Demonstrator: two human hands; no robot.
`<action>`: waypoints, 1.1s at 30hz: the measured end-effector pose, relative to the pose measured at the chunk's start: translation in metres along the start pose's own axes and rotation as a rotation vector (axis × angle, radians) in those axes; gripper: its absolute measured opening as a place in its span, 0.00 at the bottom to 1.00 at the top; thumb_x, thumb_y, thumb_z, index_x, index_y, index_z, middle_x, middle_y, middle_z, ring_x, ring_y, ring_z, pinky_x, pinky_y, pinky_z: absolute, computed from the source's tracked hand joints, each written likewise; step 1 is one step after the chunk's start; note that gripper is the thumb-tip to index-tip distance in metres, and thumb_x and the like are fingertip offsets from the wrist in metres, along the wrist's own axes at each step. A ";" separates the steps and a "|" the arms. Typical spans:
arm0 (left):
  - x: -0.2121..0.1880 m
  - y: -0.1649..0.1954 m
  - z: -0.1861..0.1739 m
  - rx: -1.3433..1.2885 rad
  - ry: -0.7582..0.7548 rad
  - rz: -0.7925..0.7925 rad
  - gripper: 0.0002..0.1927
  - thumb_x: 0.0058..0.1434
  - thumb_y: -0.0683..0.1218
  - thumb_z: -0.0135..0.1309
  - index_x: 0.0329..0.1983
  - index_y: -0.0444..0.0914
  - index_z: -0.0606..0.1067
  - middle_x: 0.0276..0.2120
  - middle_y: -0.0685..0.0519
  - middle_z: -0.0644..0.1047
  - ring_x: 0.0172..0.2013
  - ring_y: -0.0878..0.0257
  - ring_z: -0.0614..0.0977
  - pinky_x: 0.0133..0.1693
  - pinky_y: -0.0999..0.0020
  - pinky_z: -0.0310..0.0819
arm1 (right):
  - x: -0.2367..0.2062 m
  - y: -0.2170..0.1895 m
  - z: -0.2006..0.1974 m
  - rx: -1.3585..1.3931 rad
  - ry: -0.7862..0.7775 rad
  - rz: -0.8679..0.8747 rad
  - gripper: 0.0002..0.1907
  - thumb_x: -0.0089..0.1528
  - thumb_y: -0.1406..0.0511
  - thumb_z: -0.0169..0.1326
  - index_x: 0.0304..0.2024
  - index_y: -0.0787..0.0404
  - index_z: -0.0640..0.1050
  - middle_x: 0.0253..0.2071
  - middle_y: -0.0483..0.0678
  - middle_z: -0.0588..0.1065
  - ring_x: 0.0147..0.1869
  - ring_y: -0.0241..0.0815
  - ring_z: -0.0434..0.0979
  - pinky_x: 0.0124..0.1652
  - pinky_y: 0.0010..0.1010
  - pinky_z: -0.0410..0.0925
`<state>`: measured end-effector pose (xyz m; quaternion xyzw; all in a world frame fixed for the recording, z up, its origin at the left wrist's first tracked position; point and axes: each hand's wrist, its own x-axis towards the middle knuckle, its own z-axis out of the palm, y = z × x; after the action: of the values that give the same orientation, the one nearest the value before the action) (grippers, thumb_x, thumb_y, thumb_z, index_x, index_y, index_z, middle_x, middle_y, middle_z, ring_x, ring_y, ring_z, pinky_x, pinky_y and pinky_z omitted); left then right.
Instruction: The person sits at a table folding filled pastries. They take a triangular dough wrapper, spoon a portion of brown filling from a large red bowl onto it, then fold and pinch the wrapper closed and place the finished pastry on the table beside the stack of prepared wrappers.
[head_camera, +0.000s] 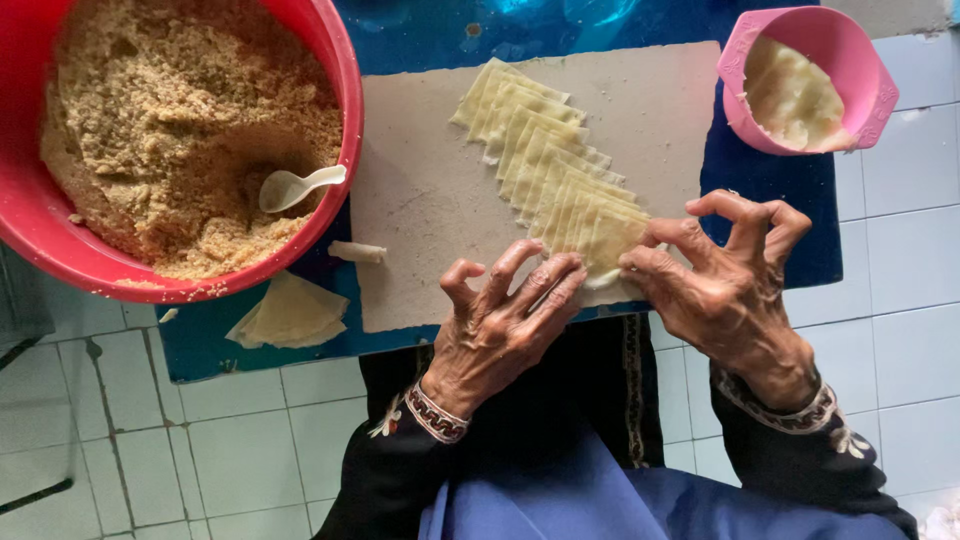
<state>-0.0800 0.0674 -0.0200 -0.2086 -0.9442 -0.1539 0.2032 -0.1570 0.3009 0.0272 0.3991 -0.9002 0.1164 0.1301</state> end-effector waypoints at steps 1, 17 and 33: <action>0.000 0.000 -0.001 -0.001 -0.006 -0.001 0.19 0.68 0.54 0.61 0.61 0.51 0.77 0.62 0.65 0.74 0.65 0.65 0.69 0.58 0.53 0.49 | 0.000 -0.002 0.003 -0.030 0.007 0.007 0.09 0.60 0.62 0.67 0.40 0.50 0.81 0.46 0.37 0.78 0.58 0.49 0.67 0.57 0.48 0.49; 0.003 -0.001 -0.001 -0.059 -0.020 -0.012 0.19 0.66 0.52 0.61 0.59 0.48 0.75 0.62 0.65 0.74 0.63 0.65 0.70 0.57 0.53 0.50 | 0.016 0.037 -0.002 0.950 0.120 0.655 0.12 0.76 0.63 0.53 0.52 0.67 0.76 0.42 0.43 0.77 0.45 0.29 0.72 0.48 0.19 0.67; -0.031 -0.036 -0.027 -0.183 0.327 -0.423 0.16 0.64 0.41 0.62 0.54 0.39 0.74 0.53 0.51 0.74 0.60 0.49 0.71 0.63 0.51 0.64 | 0.070 -0.072 0.039 0.151 0.106 -0.162 0.09 0.59 0.64 0.65 0.41 0.52 0.80 0.45 0.40 0.77 0.56 0.47 0.69 0.52 0.50 0.51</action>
<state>-0.0625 0.0158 -0.0180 0.0032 -0.9035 -0.3092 0.2966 -0.1539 0.1942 0.0213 0.4725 -0.8454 0.1941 0.1561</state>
